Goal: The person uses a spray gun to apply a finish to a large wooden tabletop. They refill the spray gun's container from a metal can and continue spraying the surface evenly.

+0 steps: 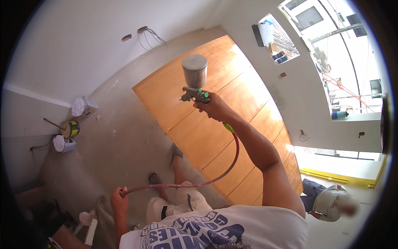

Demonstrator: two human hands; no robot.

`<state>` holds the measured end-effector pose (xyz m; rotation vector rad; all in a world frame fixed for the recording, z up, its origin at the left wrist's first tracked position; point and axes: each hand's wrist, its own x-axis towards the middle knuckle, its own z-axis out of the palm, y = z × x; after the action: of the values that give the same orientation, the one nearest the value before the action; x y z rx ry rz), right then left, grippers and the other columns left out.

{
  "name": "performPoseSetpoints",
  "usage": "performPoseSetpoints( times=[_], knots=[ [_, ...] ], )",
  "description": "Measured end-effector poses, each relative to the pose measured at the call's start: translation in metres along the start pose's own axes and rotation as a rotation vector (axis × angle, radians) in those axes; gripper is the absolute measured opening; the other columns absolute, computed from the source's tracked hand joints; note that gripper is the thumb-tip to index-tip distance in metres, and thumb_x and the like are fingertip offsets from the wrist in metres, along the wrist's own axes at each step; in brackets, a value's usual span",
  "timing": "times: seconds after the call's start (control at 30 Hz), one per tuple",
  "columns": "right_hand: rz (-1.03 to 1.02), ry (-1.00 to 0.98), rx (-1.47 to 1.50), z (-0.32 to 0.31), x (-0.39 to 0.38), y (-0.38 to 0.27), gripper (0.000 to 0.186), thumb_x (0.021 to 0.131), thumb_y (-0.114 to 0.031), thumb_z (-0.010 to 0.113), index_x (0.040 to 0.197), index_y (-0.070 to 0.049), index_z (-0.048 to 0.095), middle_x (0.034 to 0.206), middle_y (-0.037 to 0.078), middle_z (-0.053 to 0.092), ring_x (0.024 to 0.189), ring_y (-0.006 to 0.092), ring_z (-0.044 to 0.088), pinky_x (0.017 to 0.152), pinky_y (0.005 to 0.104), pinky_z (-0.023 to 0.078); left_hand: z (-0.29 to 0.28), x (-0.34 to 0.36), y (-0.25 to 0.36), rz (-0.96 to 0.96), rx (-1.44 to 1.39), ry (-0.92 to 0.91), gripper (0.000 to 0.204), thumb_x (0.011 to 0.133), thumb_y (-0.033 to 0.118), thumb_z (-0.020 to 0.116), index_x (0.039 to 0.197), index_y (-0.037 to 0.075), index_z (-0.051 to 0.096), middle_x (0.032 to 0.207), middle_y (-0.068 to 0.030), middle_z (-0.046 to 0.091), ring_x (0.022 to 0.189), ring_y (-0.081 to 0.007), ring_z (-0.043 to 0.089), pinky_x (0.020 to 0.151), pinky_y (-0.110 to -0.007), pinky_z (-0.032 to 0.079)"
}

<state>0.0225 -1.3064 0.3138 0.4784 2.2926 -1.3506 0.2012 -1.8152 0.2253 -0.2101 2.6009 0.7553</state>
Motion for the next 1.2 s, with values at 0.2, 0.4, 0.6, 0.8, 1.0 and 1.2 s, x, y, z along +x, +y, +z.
performPoseSetpoints(
  times=[0.2, 0.4, 0.6, 0.8, 1.0, 1.2],
  knots=[
    [-0.093, -0.264, 0.103, 0.063, -0.033, -0.020, 0.026, 0.097, -0.024, 0.069, 0.111, -0.002, 0.066, 0.084, 0.005, 0.067, 0.070, 0.0115, 0.062, 0.057, 0.0287, 0.053, -0.017, -0.036, -0.043, -0.046, 0.043, 0.015, 0.032, 0.098, 0.029, 0.069, 0.088, -0.001, 0.063, 0.071, -0.0217, 0.062, 0.065, -0.0425, 0.058, 0.060, -0.048, 0.043],
    [-0.110, -0.056, -0.074, 0.020, -0.020, -0.007, 0.028, 0.094, -0.020, 0.071, 0.116, -0.002, 0.066, 0.085, 0.008, 0.069, 0.074, 0.0173, 0.064, 0.067, 0.0344, 0.053, -0.008, -0.031, 0.000, -0.008, -0.009, -0.074, 0.027, 0.095, 0.026, 0.072, 0.090, 0.000, 0.065, 0.069, -0.0204, 0.062, 0.062, -0.0374, 0.060, 0.058, -0.045, 0.044],
    [-0.061, 0.280, -0.166, -0.107, 0.031, 0.054, 0.034, 0.094, -0.016, 0.071, 0.126, -0.003, 0.067, 0.096, 0.013, 0.074, 0.085, 0.0213, 0.068, 0.080, 0.0376, 0.053, 0.002, -0.008, 0.106, 0.079, -0.035, -0.251, 0.018, 0.091, 0.017, 0.075, 0.094, 0.001, 0.066, 0.066, -0.0183, 0.062, 0.058, -0.0281, 0.060, 0.057, -0.039, 0.046],
    [-0.061, 0.542, -0.268, -0.259, 0.111, 0.149, 0.041, 0.089, -0.023, 0.074, 0.124, -0.003, 0.068, 0.097, 0.019, 0.074, 0.088, 0.0310, 0.071, 0.080, 0.0416, 0.054, 0.027, 0.018, 0.204, 0.124, -0.220, -0.335, 0.017, 0.088, 0.011, 0.074, 0.100, 0.001, 0.066, 0.070, -0.0097, 0.063, 0.059, -0.0182, 0.057, 0.057, -0.034, 0.045],
    [-0.118, 0.733, -0.358, -0.364, 0.165, 0.203, 0.047, 0.088, -0.023, 0.072, 0.132, -0.008, 0.064, 0.110, 0.024, 0.072, 0.106, 0.0421, 0.067, 0.090, 0.0470, 0.054, 0.044, 0.032, 0.264, 0.112, -0.287, -0.355, 0.020, 0.092, 0.016, 0.073, 0.096, -0.001, 0.065, 0.068, 0.0004, 0.055, 0.062, -0.0082, 0.047, 0.056, -0.029, 0.040],
    [-0.037, 0.847, -0.565, -0.373, 0.153, 0.188, 0.044, 0.089, -0.019, 0.069, 0.132, -0.008, 0.063, 0.111, 0.025, 0.071, 0.107, 0.0426, 0.067, 0.091, 0.0486, 0.054, 0.056, 0.035, 0.267, 0.074, -0.292, -0.322, 0.016, 0.091, 0.013, 0.072, 0.099, 0.000, 0.065, 0.070, -0.0035, 0.057, 0.061, -0.0139, 0.050, 0.057, -0.032, 0.043]
  ],
)
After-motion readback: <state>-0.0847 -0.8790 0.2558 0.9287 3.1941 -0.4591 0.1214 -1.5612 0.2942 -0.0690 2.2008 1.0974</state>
